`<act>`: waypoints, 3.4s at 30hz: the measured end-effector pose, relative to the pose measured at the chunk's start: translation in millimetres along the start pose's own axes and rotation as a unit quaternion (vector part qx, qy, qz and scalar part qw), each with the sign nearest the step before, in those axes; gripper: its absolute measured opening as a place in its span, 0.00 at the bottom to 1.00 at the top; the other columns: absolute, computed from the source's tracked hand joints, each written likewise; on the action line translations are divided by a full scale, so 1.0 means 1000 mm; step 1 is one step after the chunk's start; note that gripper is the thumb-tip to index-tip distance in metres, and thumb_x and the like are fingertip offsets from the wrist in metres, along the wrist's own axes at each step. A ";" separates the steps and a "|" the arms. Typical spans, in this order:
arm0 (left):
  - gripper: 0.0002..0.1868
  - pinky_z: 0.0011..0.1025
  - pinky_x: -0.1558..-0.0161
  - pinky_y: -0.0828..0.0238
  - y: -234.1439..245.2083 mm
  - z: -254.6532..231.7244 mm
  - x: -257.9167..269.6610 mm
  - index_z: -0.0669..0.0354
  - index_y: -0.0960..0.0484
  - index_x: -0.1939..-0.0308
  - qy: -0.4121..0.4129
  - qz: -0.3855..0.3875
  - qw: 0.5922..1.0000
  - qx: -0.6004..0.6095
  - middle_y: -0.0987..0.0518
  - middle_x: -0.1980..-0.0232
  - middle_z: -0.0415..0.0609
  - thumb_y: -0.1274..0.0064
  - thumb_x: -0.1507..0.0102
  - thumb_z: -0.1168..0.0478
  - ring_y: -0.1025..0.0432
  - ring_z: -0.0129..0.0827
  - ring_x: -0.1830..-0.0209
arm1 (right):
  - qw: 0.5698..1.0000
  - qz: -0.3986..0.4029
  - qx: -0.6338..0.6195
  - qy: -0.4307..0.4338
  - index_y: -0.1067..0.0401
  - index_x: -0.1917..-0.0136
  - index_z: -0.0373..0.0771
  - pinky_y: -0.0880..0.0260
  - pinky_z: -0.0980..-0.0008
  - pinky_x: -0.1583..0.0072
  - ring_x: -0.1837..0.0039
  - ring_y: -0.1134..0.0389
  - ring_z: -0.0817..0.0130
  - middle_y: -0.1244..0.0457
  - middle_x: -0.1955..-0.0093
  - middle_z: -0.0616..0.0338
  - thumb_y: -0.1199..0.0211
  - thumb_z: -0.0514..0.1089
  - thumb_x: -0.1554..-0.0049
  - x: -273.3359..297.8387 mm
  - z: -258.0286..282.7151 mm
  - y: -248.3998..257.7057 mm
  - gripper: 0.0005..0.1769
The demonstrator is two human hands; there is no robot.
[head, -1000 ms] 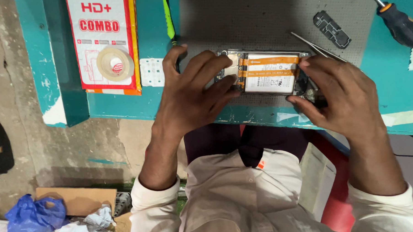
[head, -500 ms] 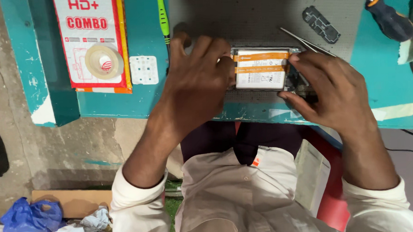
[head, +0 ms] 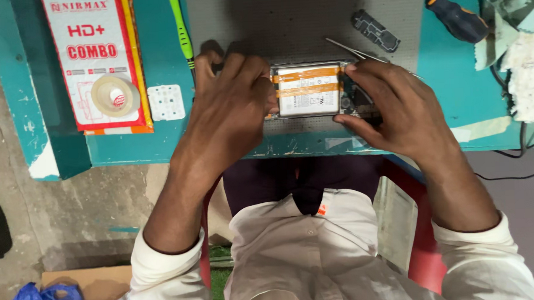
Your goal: The person disassembles a smartphone on a workbench, using tweezers and a screwdriver to remove internal components such as the battery and circuit boards. They carefully manipulate small parts and connectors while working on the device.
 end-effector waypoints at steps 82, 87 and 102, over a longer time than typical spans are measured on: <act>0.05 0.41 0.38 0.48 -0.010 0.013 0.011 0.52 0.14 0.54 0.029 -0.142 0.989 -0.007 0.21 0.51 0.40 0.35 0.32 0.60 0.31 0.33 0.49 | 0.761 0.051 -0.490 -0.421 0.27 0.42 0.32 0.40 0.81 0.71 0.72 0.39 0.81 0.32 0.66 0.58 0.52 0.42 0.30 0.009 -0.071 -0.046 0.15; 0.05 0.40 0.38 0.48 -0.010 0.014 0.011 0.52 0.14 0.54 0.030 -0.143 0.989 -0.001 0.21 0.52 0.39 0.35 0.31 0.60 0.31 0.33 0.49 | 0.771 0.050 -0.467 -0.431 0.27 0.42 0.32 0.40 0.80 0.72 0.73 0.39 0.80 0.32 0.66 0.58 0.52 0.42 0.31 0.008 -0.071 -0.043 0.15; 0.08 0.42 0.40 0.49 0.000 -0.014 0.008 0.51 0.14 0.51 0.002 -0.127 0.992 0.003 0.21 0.48 0.39 0.34 0.32 0.56 0.30 0.31 0.48 | 0.797 -0.034 -0.502 -0.333 0.25 0.41 0.31 0.40 0.80 0.68 0.72 0.39 0.80 0.32 0.65 0.56 0.48 0.36 0.30 0.019 -0.072 -0.032 0.13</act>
Point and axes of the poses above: each hand's wrist, its own x-axis away from the middle knuckle, its own y-axis out of the back of the hand, z = x × y, the point moved 10 cm from there along -x, towards the middle knuckle
